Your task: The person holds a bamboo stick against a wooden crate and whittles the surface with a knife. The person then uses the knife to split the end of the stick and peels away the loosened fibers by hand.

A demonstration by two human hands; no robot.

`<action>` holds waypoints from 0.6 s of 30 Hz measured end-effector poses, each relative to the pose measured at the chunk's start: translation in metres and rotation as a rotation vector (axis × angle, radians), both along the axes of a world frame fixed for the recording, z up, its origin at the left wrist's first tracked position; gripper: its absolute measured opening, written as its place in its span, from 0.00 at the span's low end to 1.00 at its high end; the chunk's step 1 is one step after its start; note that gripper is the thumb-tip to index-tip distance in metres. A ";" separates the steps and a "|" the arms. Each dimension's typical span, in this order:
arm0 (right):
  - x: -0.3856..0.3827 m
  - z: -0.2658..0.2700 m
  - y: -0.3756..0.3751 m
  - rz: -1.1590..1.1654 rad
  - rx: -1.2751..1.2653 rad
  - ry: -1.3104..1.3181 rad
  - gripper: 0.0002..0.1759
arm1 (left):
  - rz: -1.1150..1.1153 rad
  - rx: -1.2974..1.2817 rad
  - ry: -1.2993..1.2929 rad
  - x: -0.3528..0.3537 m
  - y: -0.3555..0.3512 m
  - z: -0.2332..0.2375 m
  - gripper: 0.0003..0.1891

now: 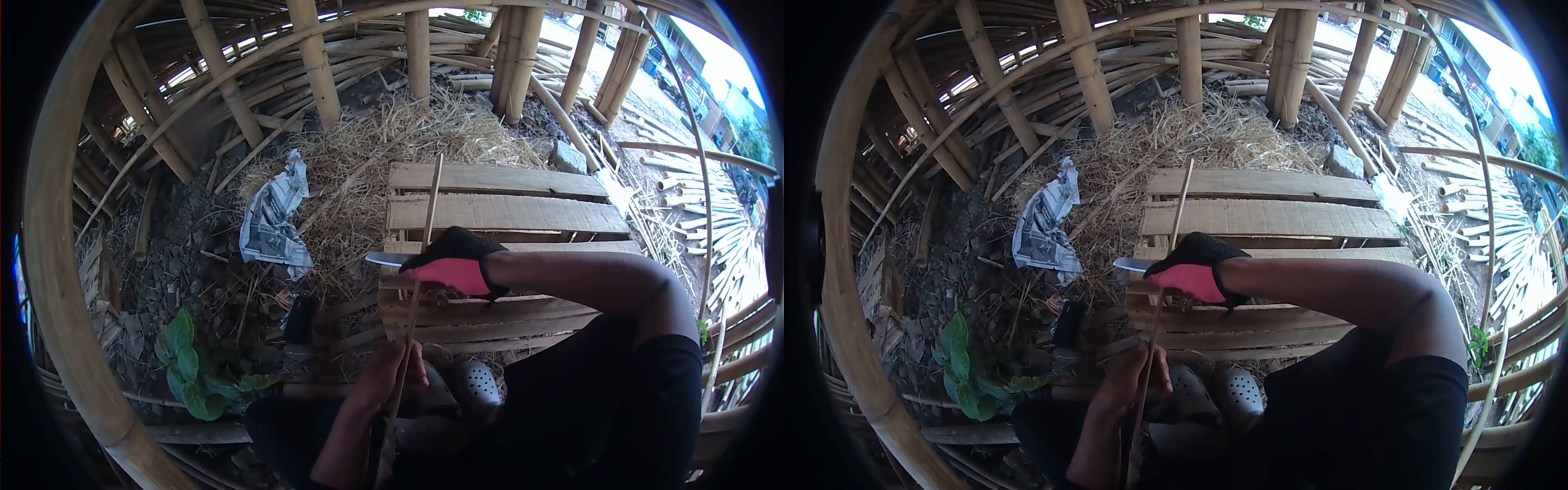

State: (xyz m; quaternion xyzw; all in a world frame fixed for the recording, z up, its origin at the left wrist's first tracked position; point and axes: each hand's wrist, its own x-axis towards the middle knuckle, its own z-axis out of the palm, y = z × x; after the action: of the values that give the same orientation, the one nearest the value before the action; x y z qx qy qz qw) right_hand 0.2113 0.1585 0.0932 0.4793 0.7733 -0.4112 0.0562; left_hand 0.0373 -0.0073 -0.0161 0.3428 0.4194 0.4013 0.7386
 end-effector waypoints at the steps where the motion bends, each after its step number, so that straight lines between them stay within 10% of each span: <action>1: 0.000 0.002 0.004 -0.108 -0.007 0.055 0.26 | 0.013 0.001 0.022 -0.002 0.000 0.001 0.27; 18: 0.008 0.024 0.037 -0.362 0.010 0.029 0.30 | 0.098 -0.236 -0.205 0.000 -0.003 0.000 0.25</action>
State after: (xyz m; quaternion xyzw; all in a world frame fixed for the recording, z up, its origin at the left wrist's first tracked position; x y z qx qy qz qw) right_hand 0.2189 0.1954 0.1168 0.6049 0.6773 -0.4176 -0.0325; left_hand 0.0372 -0.0101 -0.0163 0.1900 0.4024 0.4177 0.7921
